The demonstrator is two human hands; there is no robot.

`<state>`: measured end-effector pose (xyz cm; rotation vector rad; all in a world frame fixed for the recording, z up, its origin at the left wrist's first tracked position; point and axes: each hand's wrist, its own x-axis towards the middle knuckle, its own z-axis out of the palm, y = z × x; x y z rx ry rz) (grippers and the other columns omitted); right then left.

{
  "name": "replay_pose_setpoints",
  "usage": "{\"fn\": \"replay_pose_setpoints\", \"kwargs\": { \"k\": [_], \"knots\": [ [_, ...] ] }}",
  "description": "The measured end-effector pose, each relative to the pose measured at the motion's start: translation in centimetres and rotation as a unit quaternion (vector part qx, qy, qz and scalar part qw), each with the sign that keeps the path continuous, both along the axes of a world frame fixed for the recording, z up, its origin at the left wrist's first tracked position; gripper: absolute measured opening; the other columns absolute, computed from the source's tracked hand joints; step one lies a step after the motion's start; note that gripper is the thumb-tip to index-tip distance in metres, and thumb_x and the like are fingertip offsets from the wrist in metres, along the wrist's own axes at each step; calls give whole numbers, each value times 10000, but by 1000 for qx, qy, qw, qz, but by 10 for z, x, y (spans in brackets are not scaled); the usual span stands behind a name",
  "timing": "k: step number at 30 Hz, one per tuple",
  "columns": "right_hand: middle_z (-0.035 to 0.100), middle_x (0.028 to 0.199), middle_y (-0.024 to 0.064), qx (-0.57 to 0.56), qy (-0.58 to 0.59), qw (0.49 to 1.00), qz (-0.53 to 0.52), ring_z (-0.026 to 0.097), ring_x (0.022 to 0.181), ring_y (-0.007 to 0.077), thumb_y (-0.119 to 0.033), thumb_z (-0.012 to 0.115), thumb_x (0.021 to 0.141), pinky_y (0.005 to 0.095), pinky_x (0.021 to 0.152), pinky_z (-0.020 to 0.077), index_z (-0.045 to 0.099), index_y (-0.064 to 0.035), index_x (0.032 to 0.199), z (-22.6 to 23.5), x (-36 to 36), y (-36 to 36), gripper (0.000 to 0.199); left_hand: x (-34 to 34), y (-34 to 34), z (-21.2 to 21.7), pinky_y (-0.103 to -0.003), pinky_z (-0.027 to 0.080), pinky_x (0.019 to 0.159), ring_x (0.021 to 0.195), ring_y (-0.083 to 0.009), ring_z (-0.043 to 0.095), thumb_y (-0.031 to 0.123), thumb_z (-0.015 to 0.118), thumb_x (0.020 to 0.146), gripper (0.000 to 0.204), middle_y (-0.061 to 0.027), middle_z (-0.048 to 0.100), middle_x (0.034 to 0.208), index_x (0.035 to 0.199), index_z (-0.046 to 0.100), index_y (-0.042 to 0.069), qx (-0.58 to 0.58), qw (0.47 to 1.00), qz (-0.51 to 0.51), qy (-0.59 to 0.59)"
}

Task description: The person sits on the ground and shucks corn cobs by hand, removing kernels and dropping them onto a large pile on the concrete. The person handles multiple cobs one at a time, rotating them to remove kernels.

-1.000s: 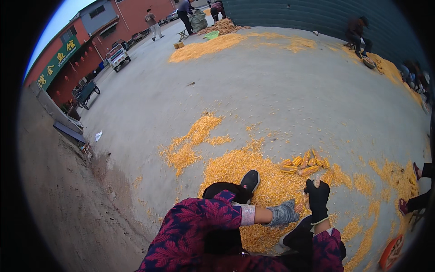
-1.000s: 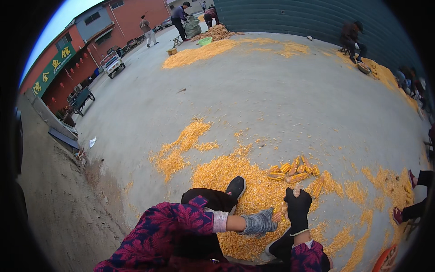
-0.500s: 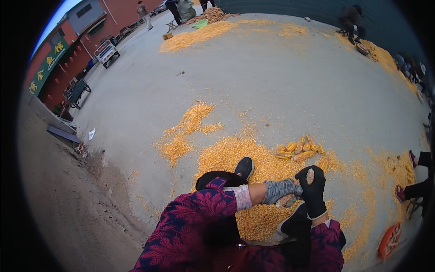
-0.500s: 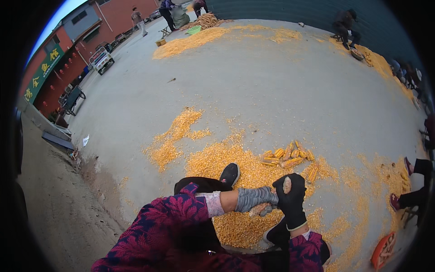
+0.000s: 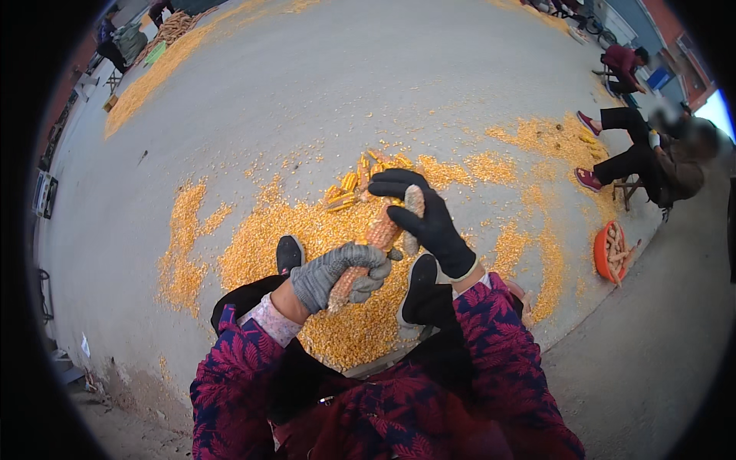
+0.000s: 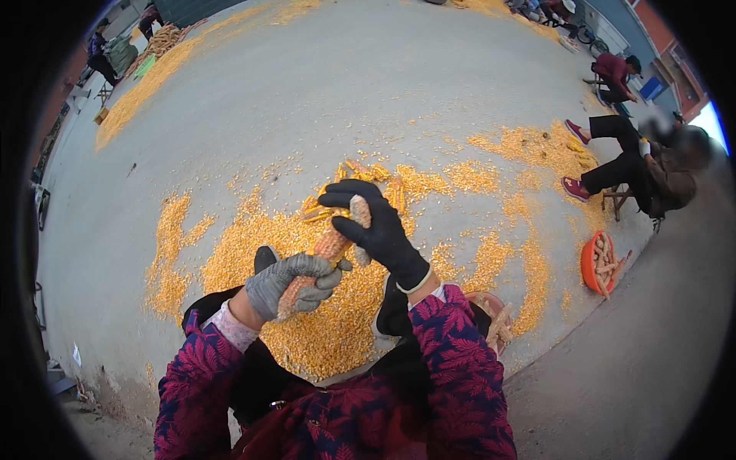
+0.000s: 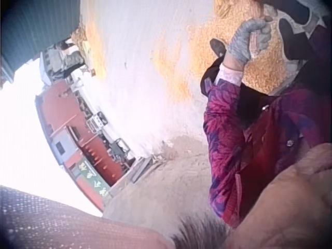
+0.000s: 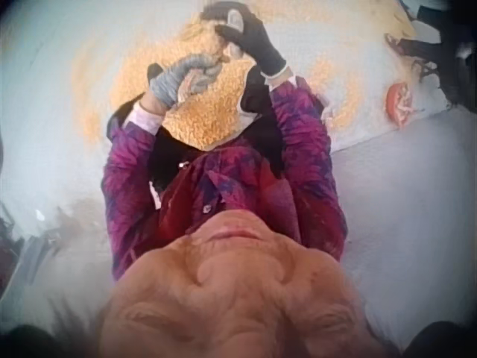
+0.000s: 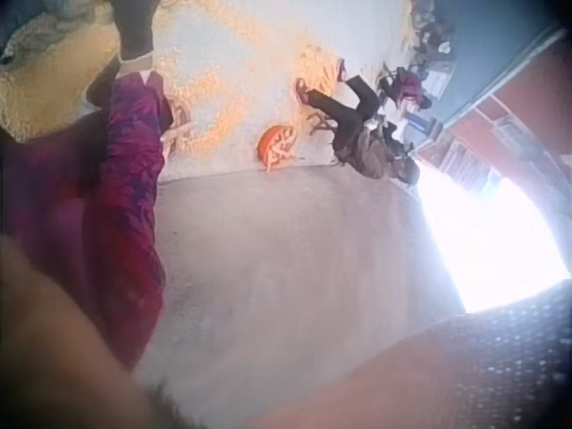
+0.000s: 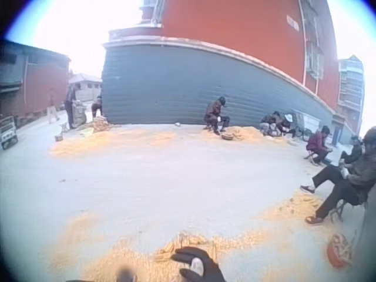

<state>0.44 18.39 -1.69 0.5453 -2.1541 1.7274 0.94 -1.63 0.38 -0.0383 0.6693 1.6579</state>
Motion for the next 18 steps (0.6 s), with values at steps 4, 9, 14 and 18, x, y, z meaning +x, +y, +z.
{"fn": "replay_pose_setpoints", "kwargs": {
  "k": [4, 9, 14, 18],
  "knots": [
    [522, 726, 124, 77, -21, 989, -124, 534, 722, 307, -191, 654, 744, 396, 628, 427, 558, -55, 735, -12, 5, -17, 166, 7, 2, -6, -189, 354, 359, 447, -68, 380, 183, 526, 849, 379, -12, 397, 667, 1134, 401, -34, -25, 1000, 13, -4],
    [544, 742, 173, 48, -38, 981, -185, 573, 711, 354, -251, 660, 748, 409, 594, 447, 544, -12, 769, -37, -7, -30, 266, 14, 12, -29, -269, 415, 413, 396, -160, 450, 185, 596, 811, 332, -56, 505, 692, 1058, 428, 40, -277, 925, 32, 258],
    [575, 681, 167, 50, -79, 977, -191, 584, 658, 343, -260, 679, 723, 389, 585, 454, 555, 4, 739, -39, -20, -23, 292, 8, 20, -70, -303, 459, 441, 421, -171, 486, 158, 573, 814, 447, -70, 532, 701, 1135, 300, 9, -464, 791, -28, 397],
    [628, 674, 56, -210, -235, 949, -13, 597, 612, 123, -170, 605, 817, 276, 565, 461, 632, -12, 757, -22, -22, -4, 171, 0, 6, -50, -281, 489, 485, 520, -166, 539, 105, 538, 810, 646, -72, 540, 745, 1302, 139, -21, -414, 807, -92, 412]
  ]
}}
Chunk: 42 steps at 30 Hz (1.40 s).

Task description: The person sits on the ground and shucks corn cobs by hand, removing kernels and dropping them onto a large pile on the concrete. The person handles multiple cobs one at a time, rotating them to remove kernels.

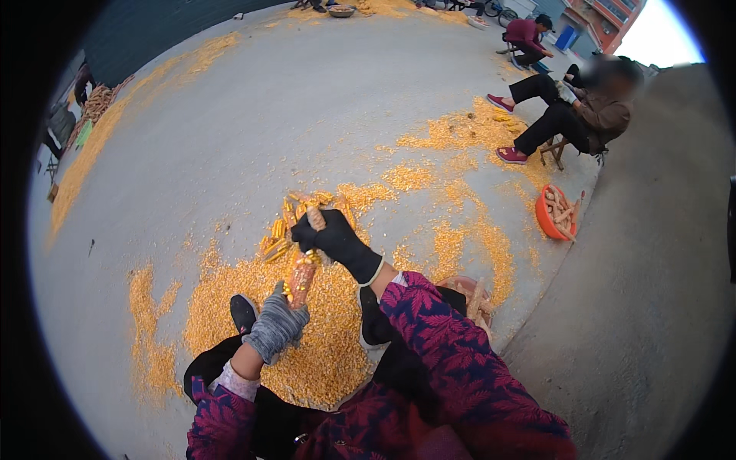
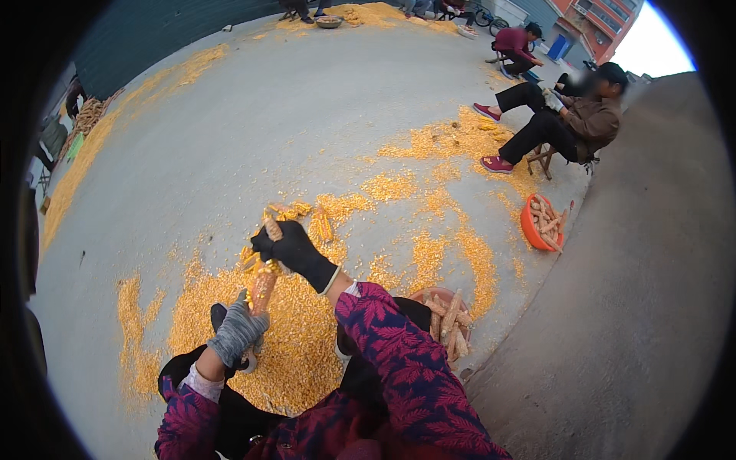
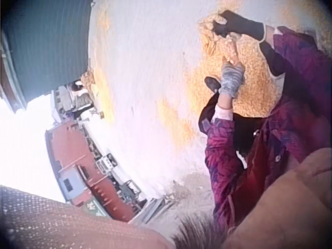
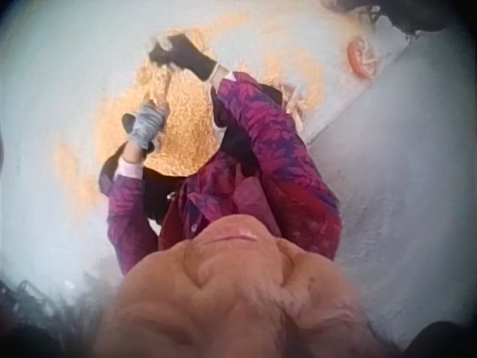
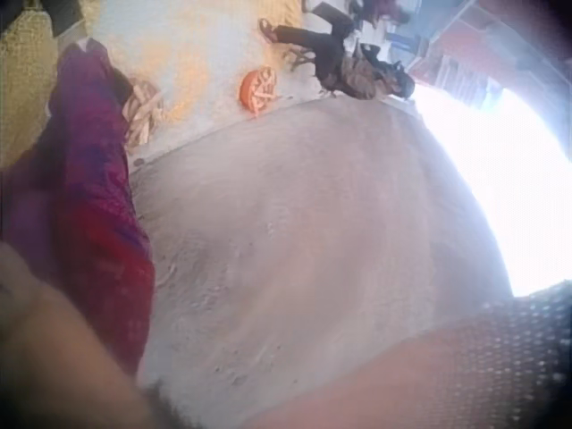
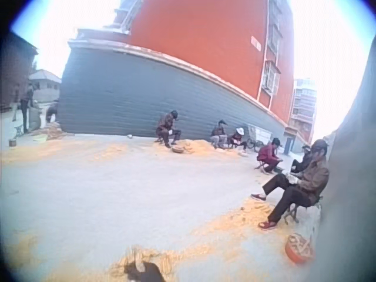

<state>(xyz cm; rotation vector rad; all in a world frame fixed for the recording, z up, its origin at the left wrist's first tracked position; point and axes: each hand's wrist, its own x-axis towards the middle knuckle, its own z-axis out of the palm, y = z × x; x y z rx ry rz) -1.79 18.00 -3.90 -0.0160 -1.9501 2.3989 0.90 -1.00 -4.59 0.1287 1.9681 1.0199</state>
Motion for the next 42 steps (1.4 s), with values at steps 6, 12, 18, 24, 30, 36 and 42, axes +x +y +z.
{"fn": "replay_pose_setpoints", "kwargs": {
  "k": [6, 12, 18, 24, 30, 36, 42],
  "knots": [
    [594, 1084, 90, 47, 124, 989, 62, 530, 1054, 196, -233, 567, 842, 347, 926, 387, 604, -23, 1057, 18, 21, 3, 303, 5, -11, 34, -291, 418, 367, 434, -136, 498, 222, 637, 776, 312, -38, 494, 630, 953, 492, 10, 302, 932, 77, -184],
    [611, 950, 92, 355, 254, 899, 28, 560, 910, 269, -159, 682, 722, 369, 801, 443, 633, -89, 991, 12, 25, -8, 282, 5, -20, 35, -269, 397, 401, 451, -114, 454, 253, 597, 815, 357, -20, 474, 614, 1021, 503, -23, 362, 854, 125, -351],
    [549, 706, 160, 339, 133, 929, -67, 584, 675, 327, -198, 662, 744, 391, 590, 449, 550, -21, 780, -16, 16, -26, 212, 11, -9, 9, -263, 399, 378, 448, -136, 470, 235, 598, 816, 370, -28, 481, 628, 1063, 436, 13, 209, 957, 89, -181],
    [583, 697, 178, 404, 149, 902, -19, 585, 667, 349, -254, 650, 753, 391, 584, 461, 574, -16, 742, -19, 3, 0, 250, 10, -14, -36, -309, 486, 471, 490, -169, 526, 102, 557, 798, 645, -85, 558, 726, 1299, 194, -81, -7, 995, -17, 95],
    [637, 709, 82, 205, 37, 976, -65, 612, 677, 153, -252, 591, 835, 301, 623, 472, 626, -15, 755, -30, 3, 2, 252, 10, 1, 20, -272, 423, 383, 432, -144, 505, 122, 639, 782, 583, -58, 521, 673, 1209, 295, -77, 134, 978, 99, -123],
    [615, 1070, 90, 82, 36, 991, -97, 554, 1032, 192, -282, 478, 872, 350, 883, 408, 611, -25, 1064, 6, 8, 26, 347, -4, -12, 12, -317, 438, 362, 412, -177, 523, 152, 641, 765, 717, -81, 516, 624, 1247, 174, -99, 213, 962, 83, -149],
    [600, 1069, 73, 146, 79, 986, -7, 547, 1024, 186, -162, 621, 814, 312, 879, 415, 603, -44, 1069, 7, 19, -3, 282, -2, -9, 11, -315, 444, 389, 438, -167, 529, 156, 651, 750, 787, -90, 530, 640, 1296, 150, -108, 214, 964, 99, -126]
  ]
}}
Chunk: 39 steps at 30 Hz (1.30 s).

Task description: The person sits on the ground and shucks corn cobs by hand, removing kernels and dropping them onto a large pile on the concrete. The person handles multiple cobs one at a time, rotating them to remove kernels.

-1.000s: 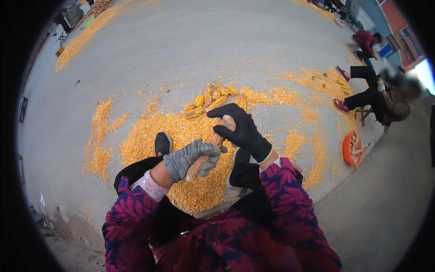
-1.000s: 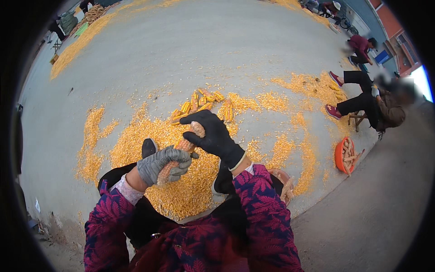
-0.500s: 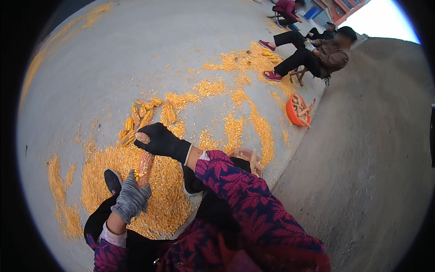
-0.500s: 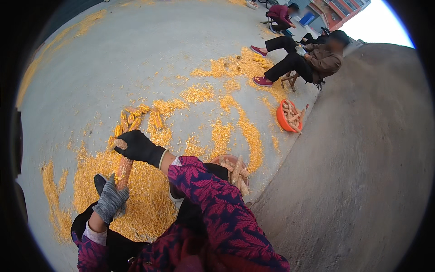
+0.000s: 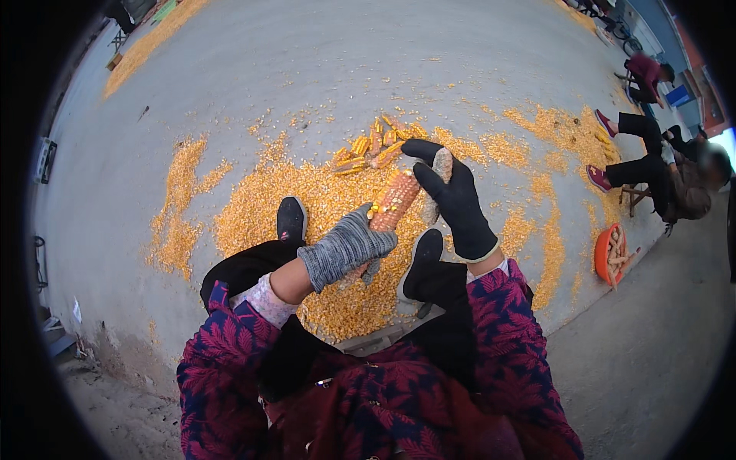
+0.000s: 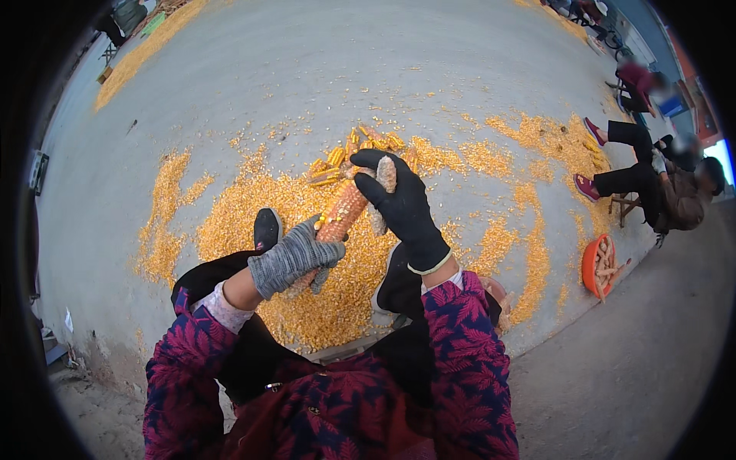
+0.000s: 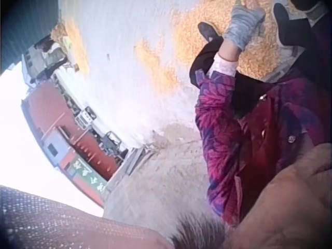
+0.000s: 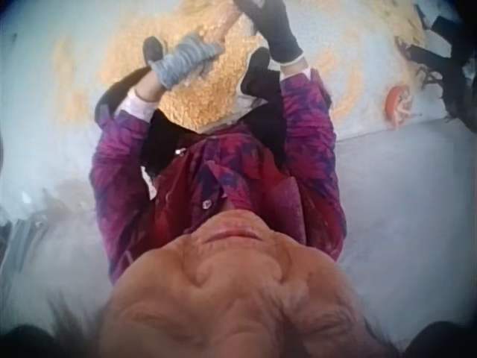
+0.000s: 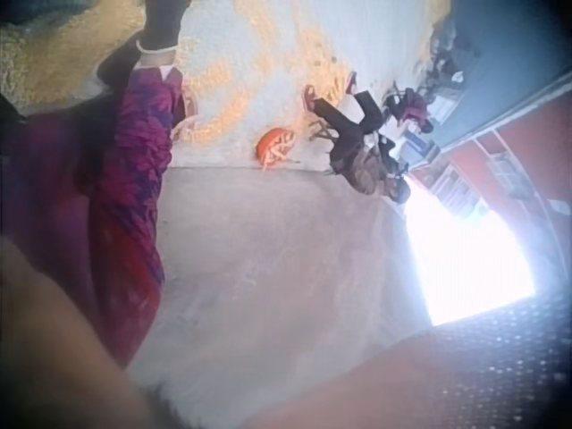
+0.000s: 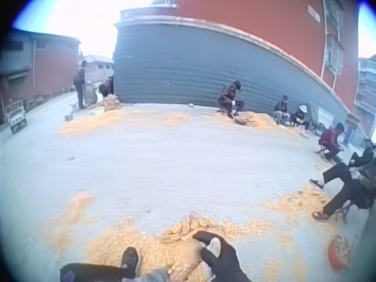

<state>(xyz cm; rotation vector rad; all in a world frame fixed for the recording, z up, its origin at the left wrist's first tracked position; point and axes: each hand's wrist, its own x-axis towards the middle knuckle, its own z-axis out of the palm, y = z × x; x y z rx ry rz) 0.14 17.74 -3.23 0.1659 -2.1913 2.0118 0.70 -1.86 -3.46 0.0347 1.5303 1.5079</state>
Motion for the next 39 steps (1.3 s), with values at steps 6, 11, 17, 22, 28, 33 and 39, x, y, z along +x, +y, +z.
{"fn": "replay_pose_setpoints", "kwargs": {
  "k": [6, 11, 17, 22, 28, 33, 39],
  "knots": [
    [579, 1063, 109, 65, 74, 994, -56, 551, 1021, 250, -188, 664, 768, 337, 880, 415, 620, -60, 1019, -7, -1, -13, 285, 1, 8, 1, -291, 482, 549, 609, -166, 572, 207, 655, 770, 666, -104, 569, 766, 1252, 301, -86, -199, 962, -44, 184],
    [598, 689, 93, 183, -38, 962, -198, 599, 637, 234, -207, 658, 754, 338, 596, 460, 621, -29, 787, -23, -7, -10, 185, 4, 9, -14, -282, 479, 686, 796, -188, 583, 244, 654, 765, 771, -114, 577, 843, 1324, 230, -77, -280, 856, -125, 416],
    [646, 881, 98, 97, 14, 967, -235, 612, 814, 182, -209, 661, 780, 300, 737, 465, 645, -26, 895, -5, -8, -1, 217, 0, 5, 3, -253, 461, 432, 513, -108, 550, 283, 703, 730, 770, -127, 593, 836, 1291, 300, -57, -68, 993, -20, 92],
    [454, 1237, 171, 204, 68, 967, -133, 439, 1153, 301, -244, 711, 734, 391, 954, 361, 578, -56, 1112, -6, 13, -22, 443, -3, 7, 6, -259, 468, 438, 508, -131, 556, 269, 701, 732, 758, -137, 594, 856, 1288, 302, -56, -102, 986, 42, 126],
    [473, 1215, 188, 271, 135, 938, -168, 453, 1142, 329, -212, 692, 750, 385, 948, 375, 540, -41, 1144, -23, 6, -25, 455, -4, 6, 2, -264, 422, 373, 471, -121, 521, 195, 732, 728, 790, -122, 571, 807, 1307, 255, -53, -20, 987, 128, 98],
    [529, 1165, 159, 37, -32, 974, -219, 517, 1071, 311, -130, 666, 768, 367, 908, 410, 559, -29, 1090, -22, -1, -12, 354, -7, 5, 12, -254, 416, 372, 466, -106, 508, 188, 733, 728, 782, -113, 564, 784, 1307, 259, -41, 11, 992, 113, 62],
    [556, 1143, 156, 350, 218, 897, -156, 499, 1105, 292, -198, 687, 729, 372, 933, 385, 585, -55, 1095, 4, -1, -15, 406, -3, 1, 1, -312, 497, 582, 661, -187, 590, 148, 692, 741, 655, -119, 573, 868, 1295, 356, 48, -129, 913, 37, 385]
  ]
}}
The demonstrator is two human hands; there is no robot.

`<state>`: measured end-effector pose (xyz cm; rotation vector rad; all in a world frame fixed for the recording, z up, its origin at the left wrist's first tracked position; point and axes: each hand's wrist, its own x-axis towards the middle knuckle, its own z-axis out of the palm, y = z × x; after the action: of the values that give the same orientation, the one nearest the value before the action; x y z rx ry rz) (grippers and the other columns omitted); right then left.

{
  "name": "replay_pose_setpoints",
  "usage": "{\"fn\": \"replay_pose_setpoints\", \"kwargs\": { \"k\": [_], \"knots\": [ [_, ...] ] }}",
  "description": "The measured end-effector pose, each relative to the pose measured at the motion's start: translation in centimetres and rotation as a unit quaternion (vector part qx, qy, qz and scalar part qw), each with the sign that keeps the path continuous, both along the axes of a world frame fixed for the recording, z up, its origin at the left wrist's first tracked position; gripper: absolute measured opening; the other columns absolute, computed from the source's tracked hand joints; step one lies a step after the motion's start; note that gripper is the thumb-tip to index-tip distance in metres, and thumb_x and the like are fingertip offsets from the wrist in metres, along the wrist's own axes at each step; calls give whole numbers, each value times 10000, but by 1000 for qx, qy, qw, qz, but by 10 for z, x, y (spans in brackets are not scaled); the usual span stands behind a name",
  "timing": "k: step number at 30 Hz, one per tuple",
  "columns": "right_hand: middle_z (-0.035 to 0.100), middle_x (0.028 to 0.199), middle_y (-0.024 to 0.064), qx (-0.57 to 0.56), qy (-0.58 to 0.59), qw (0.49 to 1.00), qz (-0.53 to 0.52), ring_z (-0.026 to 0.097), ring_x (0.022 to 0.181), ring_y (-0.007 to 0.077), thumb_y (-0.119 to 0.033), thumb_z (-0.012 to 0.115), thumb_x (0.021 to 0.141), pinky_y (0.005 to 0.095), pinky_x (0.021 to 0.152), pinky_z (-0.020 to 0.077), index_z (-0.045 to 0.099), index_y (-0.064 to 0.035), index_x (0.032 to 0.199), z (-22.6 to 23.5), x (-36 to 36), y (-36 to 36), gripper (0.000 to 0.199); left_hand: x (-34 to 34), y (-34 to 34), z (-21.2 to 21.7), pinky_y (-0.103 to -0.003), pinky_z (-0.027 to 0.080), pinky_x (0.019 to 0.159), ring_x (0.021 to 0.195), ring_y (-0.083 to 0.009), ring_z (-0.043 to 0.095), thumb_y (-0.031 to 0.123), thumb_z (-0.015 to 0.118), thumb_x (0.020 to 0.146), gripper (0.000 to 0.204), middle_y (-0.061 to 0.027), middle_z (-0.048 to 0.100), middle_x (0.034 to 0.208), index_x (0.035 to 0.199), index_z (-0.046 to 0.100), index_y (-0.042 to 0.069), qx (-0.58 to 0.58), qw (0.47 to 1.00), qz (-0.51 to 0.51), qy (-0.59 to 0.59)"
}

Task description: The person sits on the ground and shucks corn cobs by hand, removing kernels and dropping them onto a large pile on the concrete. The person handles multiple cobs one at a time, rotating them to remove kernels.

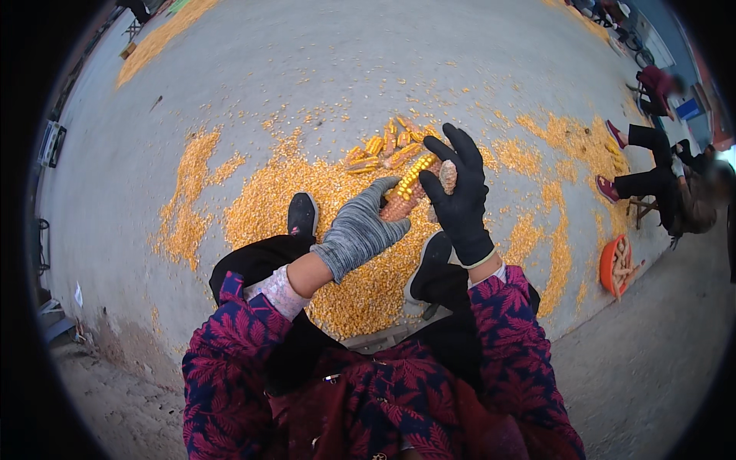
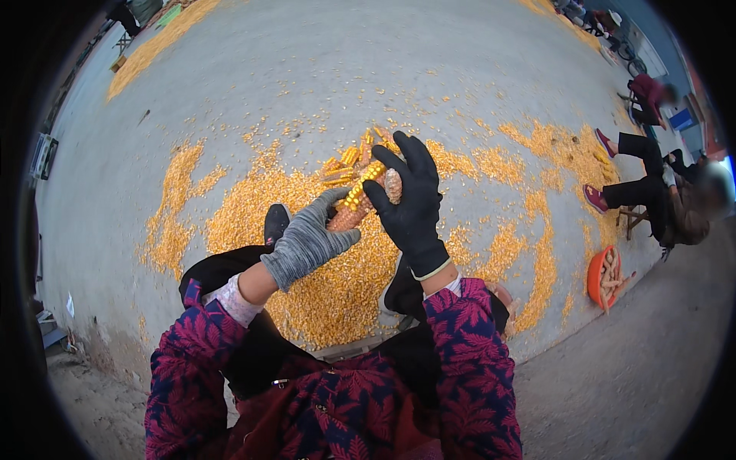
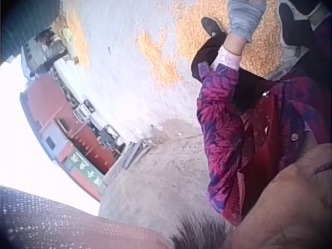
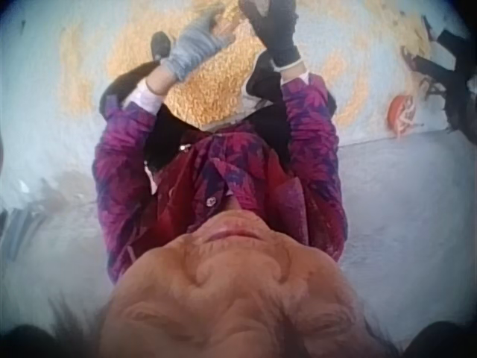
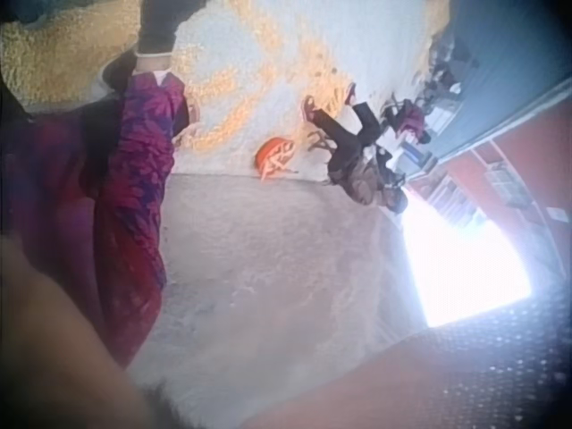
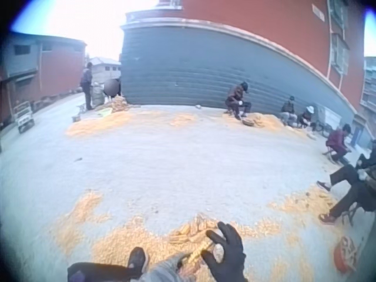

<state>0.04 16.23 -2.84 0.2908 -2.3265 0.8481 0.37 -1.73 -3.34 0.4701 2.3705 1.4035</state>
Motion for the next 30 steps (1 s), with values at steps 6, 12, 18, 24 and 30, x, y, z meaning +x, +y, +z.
{"fn": "replay_pose_setpoints", "kwargs": {
  "k": [6, 12, 18, 24, 30],
  "knots": [
    [594, 904, 77, -9, -48, 996, 78, 530, 918, 288, -244, 708, 695, 388, 847, 402, 621, -102, 971, 0, -4, 6, 323, -2, 2, 7, -319, 494, 736, 852, -206, 595, 103, 656, 747, 595, -118, 560, 968, 1284, 401, 93, -122, 982, -22, 144],
    [598, 917, 73, 18, -18, 993, 115, 535, 884, 268, -242, 725, 648, 377, 802, 414, 633, -115, 963, 20, 5, 2, 352, -11, -9, 16, -262, 447, 397, 408, -131, 524, 243, 672, 787, 367, -66, 578, 659, 1017, 522, 0, -1, 900, -207, -383],
    [604, 736, 89, -8, -21, 996, 88, 563, 719, 275, -197, 659, 719, 398, 642, 442, 634, -89, 785, 0, -2, -1, 130, 4, 0, -4, -381, 482, 516, 557, -266, 601, 324, 583, 788, 419, -194, 600, 668, 941, 522, -61, -97, 970, -68, -212],
    [569, 626, 157, -56, -237, 960, -138, 564, 617, 343, -303, 587, 771, 414, 558, 448, 614, -39, 665, -27, -17, -11, 285, -1, 2, -23, -442, 469, 690, 744, -357, 603, 284, 554, 798, 484, -226, 607, 741, 1160, 485, -29, -301, 950, -64, 55],
    [636, 877, 106, -428, -374, 814, 118, 605, 789, 183, -229, 558, 842, 302, 751, 469, 638, 8, 942, -24, -11, 41, 269, 0, 6, -7, -440, 478, 658, 717, -348, 617, 283, 531, 809, 365, -205, 618, 745, 1095, 528, 56, -320, 936, -115, 91]
  ]
}}
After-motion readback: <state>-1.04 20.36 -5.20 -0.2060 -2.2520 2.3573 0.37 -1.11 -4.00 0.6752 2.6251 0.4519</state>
